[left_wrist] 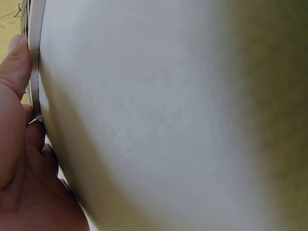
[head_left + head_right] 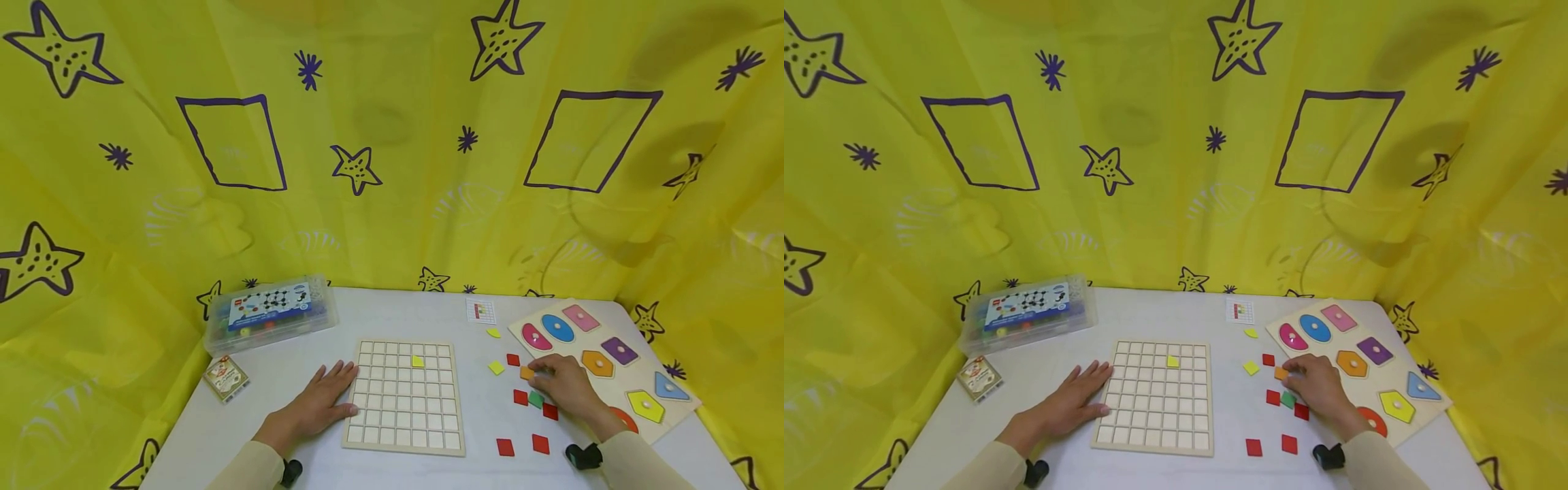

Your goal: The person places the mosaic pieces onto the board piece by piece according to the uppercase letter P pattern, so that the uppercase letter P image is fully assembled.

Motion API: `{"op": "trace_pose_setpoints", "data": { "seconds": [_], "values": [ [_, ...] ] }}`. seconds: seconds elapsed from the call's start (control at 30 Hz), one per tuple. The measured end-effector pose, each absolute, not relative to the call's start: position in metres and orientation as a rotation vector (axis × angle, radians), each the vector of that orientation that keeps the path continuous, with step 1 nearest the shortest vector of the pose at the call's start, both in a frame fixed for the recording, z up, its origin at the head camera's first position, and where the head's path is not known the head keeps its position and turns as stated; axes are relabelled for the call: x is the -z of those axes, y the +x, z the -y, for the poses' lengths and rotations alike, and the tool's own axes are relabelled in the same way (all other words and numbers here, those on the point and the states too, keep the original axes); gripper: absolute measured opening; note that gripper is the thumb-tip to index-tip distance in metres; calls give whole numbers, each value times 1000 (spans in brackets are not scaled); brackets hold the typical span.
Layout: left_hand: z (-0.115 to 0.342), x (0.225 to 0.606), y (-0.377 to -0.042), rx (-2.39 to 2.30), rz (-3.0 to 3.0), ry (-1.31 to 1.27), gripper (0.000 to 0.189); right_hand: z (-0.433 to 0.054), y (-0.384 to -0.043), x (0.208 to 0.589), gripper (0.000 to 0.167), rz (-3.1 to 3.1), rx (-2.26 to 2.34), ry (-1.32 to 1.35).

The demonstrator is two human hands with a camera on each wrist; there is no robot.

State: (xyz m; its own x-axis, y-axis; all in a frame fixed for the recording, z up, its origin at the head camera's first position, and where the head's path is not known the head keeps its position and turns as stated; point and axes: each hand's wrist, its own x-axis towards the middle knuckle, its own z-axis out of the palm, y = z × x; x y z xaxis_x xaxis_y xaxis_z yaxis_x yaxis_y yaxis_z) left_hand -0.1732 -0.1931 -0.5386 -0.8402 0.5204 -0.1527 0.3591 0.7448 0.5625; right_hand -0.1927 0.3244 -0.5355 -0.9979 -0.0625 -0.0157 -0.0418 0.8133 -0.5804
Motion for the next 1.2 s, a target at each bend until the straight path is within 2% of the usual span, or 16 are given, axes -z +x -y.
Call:
{"op": "trace_pose_setpoints", "data": {
  "seconds": [0.53, 0.83, 1.2],
  "values": [
    [194, 535, -174, -775, -2644, 693, 82, -315, -195, 528, 28, -2959, 1100, -4],
    [194, 536, -174, -780, -2642, 674, 84, -288, -202, 521, 31, -2857, 1368, 88],
    [193, 541, -174, -768, -2648, 698, 84, -245, -207, 515, 28, -2830, 1567, 2]
  ]
}}
